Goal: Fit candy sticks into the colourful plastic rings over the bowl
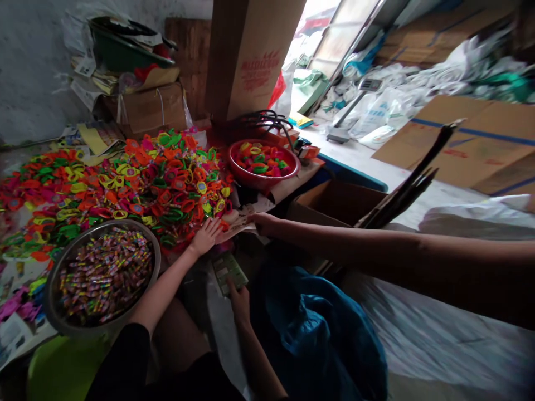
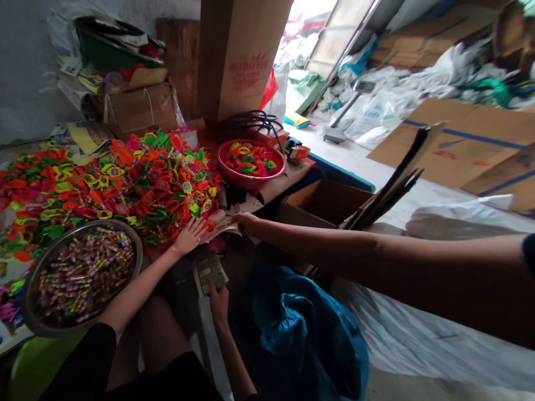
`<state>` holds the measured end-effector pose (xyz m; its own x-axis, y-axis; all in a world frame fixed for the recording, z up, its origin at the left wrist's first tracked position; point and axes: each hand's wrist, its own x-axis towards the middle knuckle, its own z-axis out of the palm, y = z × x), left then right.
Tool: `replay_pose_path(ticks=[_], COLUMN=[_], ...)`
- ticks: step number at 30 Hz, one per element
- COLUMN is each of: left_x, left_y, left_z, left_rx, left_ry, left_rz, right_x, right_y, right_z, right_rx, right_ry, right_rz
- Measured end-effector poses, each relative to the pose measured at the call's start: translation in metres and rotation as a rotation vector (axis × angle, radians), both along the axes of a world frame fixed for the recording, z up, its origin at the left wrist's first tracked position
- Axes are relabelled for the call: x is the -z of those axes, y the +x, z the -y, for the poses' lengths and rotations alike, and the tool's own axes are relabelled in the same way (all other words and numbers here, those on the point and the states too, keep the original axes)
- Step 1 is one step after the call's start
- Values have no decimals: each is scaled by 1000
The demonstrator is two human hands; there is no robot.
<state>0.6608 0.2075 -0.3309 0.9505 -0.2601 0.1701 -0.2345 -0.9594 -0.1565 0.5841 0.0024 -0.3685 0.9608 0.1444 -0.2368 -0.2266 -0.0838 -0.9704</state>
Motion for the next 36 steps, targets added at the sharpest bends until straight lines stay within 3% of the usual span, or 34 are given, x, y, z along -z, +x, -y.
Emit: replay_pose_path(ticks=[7, 19, 28, 36], left_x=[10, 9, 14, 11], left_y=[16, 15, 17, 16], left_z=[-1, -2, -4, -6], left_rx=[-50, -83, -94, -88], left_ry=[-18, 8, 11, -4], left_rz=[-72, -88, -88, -68], right_x=[-2, -5, 3, -4], right_y=[0, 10, 12, 41], right_z=[-3, 0, 4, 6], right_rx=[-23, 30, 68, 166], right_ry=[-6, 44, 51, 84], right_rz=[27, -120, -133, -100])
